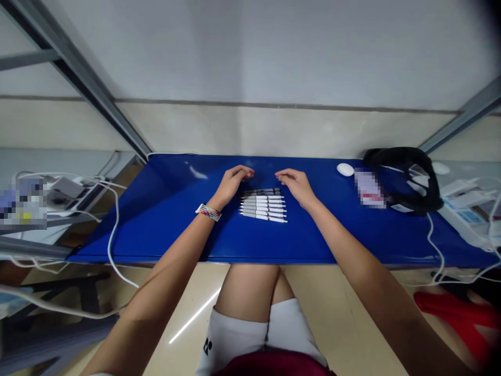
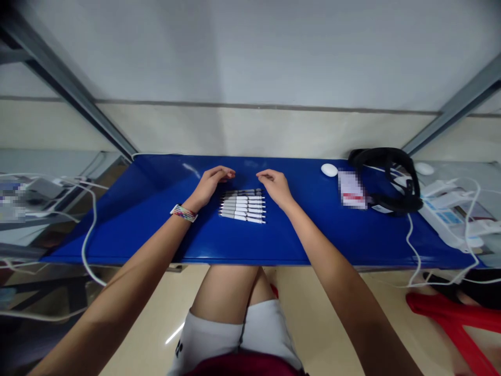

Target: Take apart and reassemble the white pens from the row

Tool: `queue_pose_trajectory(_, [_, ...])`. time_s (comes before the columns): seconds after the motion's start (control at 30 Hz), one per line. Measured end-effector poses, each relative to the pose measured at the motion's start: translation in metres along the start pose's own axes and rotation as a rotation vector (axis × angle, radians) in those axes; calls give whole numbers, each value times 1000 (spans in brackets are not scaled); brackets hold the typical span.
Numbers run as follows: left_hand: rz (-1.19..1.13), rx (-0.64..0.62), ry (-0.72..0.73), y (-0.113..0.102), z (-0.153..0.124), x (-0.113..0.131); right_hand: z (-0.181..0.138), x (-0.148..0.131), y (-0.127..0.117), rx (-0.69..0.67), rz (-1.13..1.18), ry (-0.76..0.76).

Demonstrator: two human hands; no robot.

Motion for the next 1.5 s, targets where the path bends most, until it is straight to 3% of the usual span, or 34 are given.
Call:
queue_pose_trajectory(0.07, [30,24,-21,-8,-4,-1,-20,-9,-6,48,-50,-71])
queue_pose_trajectory(0.13, [86,40,-14,-18,-10,2,-53,-29,-7,90,-182,-241])
queue_pose_trajectory(0.23, [197,27,33,-30,-24,11,-107,-48,13,-16,-386,-476])
queue_pose_trajectory(0.37, [246,9,48,-34,-36,16,-148,-50,31,-97,-528,-605])
queue_pose_trajectory(0.87, [254,4,46,-28,-37,22,-161,-44,33,-151,-549,-614])
queue_pose_trajectory(1.03, [155,-30,124,-19,-30,36,-145,-58,25,-110,-404,-589])
queue_pose_trajectory(1.23, [151,-165,178,5,-14,53,-78,-65,2,55,-309,-430])
queue_pose_trajectory(1.5, [225,-72,224,-4,22,32,13,-29,7,-64,67,-82])
Point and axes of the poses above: each hand's wrist, its own z-axis towards the middle knuckle, its own y-axis out of the palm, x = y × z, the point moved 10 cm from there along z, towards the middle knuckle, and after that the axes turned 14 degrees about y, right-handed, at the moved point
